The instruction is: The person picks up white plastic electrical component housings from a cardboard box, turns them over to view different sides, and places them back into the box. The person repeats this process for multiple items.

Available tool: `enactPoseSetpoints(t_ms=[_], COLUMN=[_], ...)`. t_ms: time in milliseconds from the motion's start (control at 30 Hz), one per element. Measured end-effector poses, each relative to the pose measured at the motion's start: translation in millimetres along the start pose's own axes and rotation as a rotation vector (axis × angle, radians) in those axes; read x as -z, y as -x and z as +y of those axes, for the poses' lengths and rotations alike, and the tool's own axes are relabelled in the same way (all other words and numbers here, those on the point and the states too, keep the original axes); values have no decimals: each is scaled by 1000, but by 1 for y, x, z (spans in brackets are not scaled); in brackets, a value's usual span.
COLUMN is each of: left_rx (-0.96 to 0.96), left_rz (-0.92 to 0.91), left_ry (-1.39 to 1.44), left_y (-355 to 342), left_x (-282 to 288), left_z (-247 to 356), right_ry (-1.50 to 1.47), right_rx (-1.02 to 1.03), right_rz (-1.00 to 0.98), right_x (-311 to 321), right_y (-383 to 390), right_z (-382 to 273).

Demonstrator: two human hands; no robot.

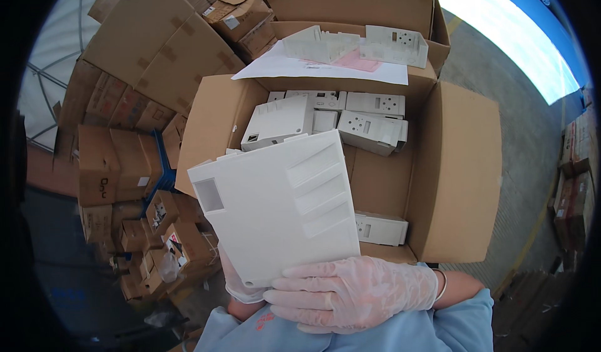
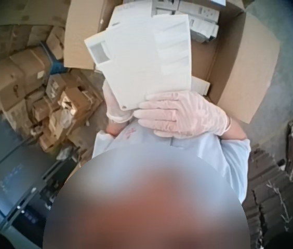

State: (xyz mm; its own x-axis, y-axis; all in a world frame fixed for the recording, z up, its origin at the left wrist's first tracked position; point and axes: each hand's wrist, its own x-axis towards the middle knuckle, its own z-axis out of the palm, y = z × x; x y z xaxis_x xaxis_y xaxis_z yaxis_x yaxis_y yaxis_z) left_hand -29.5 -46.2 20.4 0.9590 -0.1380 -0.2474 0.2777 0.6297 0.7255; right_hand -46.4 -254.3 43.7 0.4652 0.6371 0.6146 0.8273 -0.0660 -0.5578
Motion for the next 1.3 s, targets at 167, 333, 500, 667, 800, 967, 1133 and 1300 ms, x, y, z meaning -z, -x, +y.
enactPoseSetpoints(t_ms=[167, 333, 500, 667, 800, 967, 1133, 1300], left_rx=[70, 146, -652, -321, -444, -456, -789, -446], left_rz=[-97, -31, 125, 153, 173, 381, 490, 84], left_ry=[227, -204, -1757, -1977, -1935, -1887, -1521, -1136], left_y=[-4, -18, -51, -75, -79, -79, -56, -28], left_x=[0, -6, 27, 73, 79, 66, 45, -3], left_z=[-4, -20, -21, -5, -4, 19, 85, 110], right_ry=[415, -1099, -1029, -1080, -1106, -1044, -815, 42], right_rx=[-231, -882, -1019, -1047, -1039, -949, -890, -575], right_rz=[304, 759, 1035, 1255, 1204, 1068, 645, -304], right_x=[15, -1, -4, 1, -4, -6, 41, 105], right_y=[13, 45, 90, 115, 113, 102, 72, 7], right_z=[22, 54, 64, 69, 70, 67, 47, 23])
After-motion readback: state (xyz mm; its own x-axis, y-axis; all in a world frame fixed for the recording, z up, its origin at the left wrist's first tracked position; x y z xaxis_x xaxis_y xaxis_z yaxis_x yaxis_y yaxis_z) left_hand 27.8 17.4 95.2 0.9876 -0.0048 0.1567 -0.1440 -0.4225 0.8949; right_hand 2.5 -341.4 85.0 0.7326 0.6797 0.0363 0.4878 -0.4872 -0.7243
